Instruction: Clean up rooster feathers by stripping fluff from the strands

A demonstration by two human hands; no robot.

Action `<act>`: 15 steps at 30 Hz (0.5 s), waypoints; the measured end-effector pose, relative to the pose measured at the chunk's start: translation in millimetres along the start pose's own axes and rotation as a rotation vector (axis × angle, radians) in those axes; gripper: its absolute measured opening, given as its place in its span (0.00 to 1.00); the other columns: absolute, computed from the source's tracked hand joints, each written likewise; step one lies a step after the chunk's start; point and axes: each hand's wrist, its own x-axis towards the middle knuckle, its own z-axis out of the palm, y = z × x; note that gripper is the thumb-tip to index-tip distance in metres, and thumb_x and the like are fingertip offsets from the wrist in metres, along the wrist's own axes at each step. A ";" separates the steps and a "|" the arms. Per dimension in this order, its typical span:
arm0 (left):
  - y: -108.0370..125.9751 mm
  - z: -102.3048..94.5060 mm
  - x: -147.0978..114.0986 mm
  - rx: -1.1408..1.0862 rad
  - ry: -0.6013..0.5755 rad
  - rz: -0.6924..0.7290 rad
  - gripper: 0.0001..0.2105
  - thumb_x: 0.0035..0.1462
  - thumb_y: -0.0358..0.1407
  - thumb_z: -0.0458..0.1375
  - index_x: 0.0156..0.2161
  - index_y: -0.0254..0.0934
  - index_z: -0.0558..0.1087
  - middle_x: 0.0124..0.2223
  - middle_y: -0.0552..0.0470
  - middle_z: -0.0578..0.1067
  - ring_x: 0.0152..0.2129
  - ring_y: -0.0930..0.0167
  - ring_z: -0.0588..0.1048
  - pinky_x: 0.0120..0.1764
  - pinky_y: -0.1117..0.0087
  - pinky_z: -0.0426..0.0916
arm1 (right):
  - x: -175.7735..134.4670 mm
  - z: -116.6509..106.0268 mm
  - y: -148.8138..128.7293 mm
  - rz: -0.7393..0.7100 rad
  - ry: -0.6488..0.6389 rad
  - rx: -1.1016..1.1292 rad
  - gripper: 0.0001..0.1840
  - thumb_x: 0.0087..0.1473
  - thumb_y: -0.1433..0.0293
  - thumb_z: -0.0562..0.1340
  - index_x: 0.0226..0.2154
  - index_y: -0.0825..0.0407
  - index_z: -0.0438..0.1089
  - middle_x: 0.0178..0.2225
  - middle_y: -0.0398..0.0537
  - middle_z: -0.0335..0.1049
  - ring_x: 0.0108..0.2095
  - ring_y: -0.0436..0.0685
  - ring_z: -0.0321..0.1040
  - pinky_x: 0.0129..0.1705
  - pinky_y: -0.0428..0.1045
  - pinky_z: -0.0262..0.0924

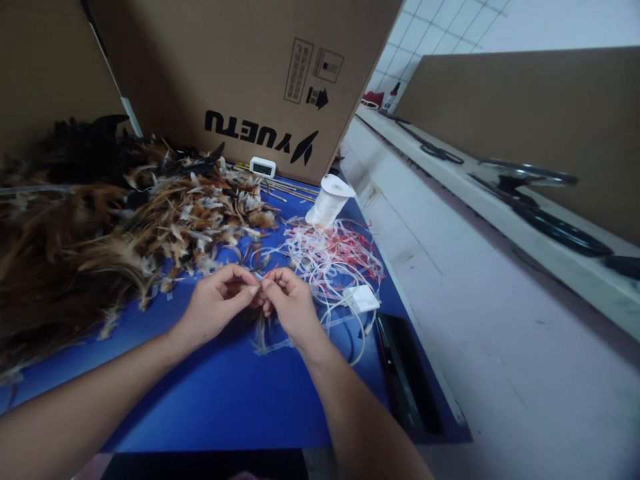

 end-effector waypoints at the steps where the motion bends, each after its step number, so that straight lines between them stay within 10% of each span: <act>1: -0.5 0.4 -0.2 0.003 0.007 -0.002 0.08 0.50 0.36 0.62 0.33 0.35 0.70 0.28 0.53 0.76 0.24 0.73 0.76 0.30 0.73 0.72 | 0.0 0.0 0.3 0.001 -0.002 -0.003 0.07 0.48 0.66 0.61 0.26 0.52 0.63 0.16 0.34 0.62 0.15 0.44 0.58 0.17 0.41 0.56; 15: -6.9 -1.2 -0.3 0.083 0.018 0.071 0.11 0.44 0.35 0.67 0.34 0.35 0.73 0.30 0.52 0.77 0.26 0.71 0.76 0.31 0.72 0.74 | -2.6 0.8 -3.4 0.044 -0.026 0.027 0.07 0.47 0.66 0.61 0.26 0.51 0.63 0.17 0.34 0.63 0.15 0.44 0.58 0.18 0.41 0.56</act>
